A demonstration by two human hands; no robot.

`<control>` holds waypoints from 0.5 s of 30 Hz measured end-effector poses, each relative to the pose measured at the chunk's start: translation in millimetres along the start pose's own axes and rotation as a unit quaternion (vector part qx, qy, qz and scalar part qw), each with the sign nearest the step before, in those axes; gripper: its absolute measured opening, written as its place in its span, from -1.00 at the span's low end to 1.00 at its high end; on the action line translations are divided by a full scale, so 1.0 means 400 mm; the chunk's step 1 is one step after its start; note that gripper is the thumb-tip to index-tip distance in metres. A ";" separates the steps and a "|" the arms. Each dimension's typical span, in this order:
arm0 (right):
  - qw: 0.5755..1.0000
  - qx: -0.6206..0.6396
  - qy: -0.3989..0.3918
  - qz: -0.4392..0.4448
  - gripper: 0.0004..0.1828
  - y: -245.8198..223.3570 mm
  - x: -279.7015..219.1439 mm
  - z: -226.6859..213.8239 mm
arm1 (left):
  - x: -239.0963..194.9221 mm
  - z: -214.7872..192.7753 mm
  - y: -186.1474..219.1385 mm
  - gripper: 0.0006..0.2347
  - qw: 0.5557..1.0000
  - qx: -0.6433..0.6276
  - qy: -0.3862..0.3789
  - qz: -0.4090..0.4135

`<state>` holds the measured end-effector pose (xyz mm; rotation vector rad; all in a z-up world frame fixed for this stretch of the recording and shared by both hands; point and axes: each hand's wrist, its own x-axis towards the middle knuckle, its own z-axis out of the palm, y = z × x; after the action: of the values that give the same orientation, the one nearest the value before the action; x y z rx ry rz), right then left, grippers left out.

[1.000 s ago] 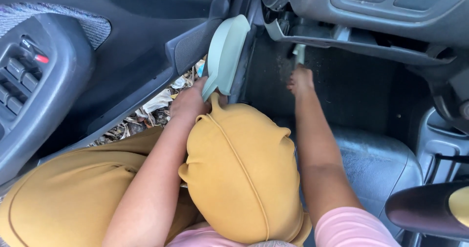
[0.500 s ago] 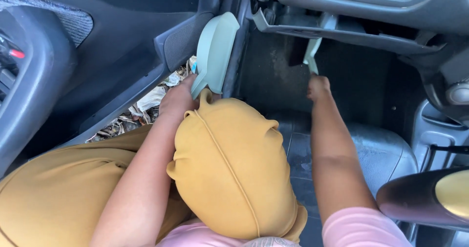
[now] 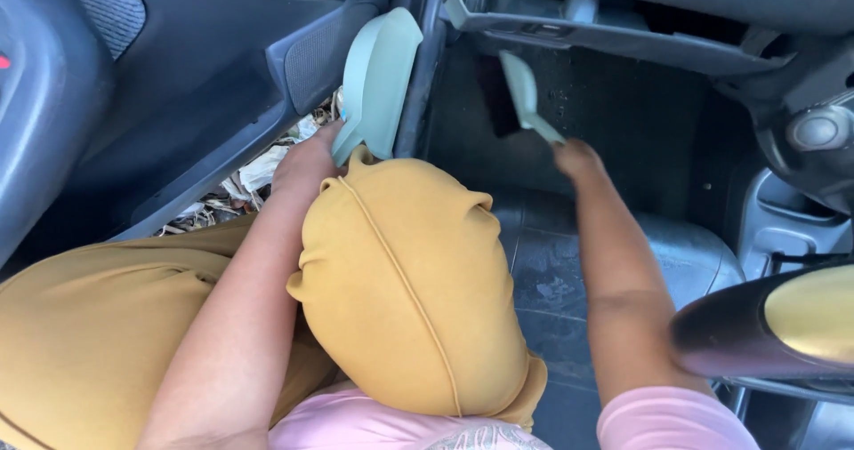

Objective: The person sweeps debris from the car's floor mat using a small brush and dustpan. They gather the dirt into the dustpan and continue sweeping different areas of the driver's side floor.

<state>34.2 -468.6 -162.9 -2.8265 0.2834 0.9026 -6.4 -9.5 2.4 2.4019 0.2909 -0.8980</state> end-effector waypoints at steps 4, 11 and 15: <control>0.992 0.072 0.038 0.099 -0.38 0.203 0.004 0.033 | 0.000 0.004 -0.010 -0.41 1.000 -0.001 -0.010 -0.012; 0.969 0.239 0.003 0.057 -0.43 0.059 -0.058 0.006 | 0.020 0.023 0.010 -0.43 1.000 -0.014 -0.020 0.018; 0.986 0.150 -0.076 0.002 -0.37 -0.121 -0.025 0.021 | 0.011 0.016 0.005 -0.43 1.000 -0.001 -0.009 0.015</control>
<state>32.4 -418.6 -159.3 -2.4695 0.3708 0.9785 -5.9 -14.7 -3.8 2.3895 0.2487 -0.9049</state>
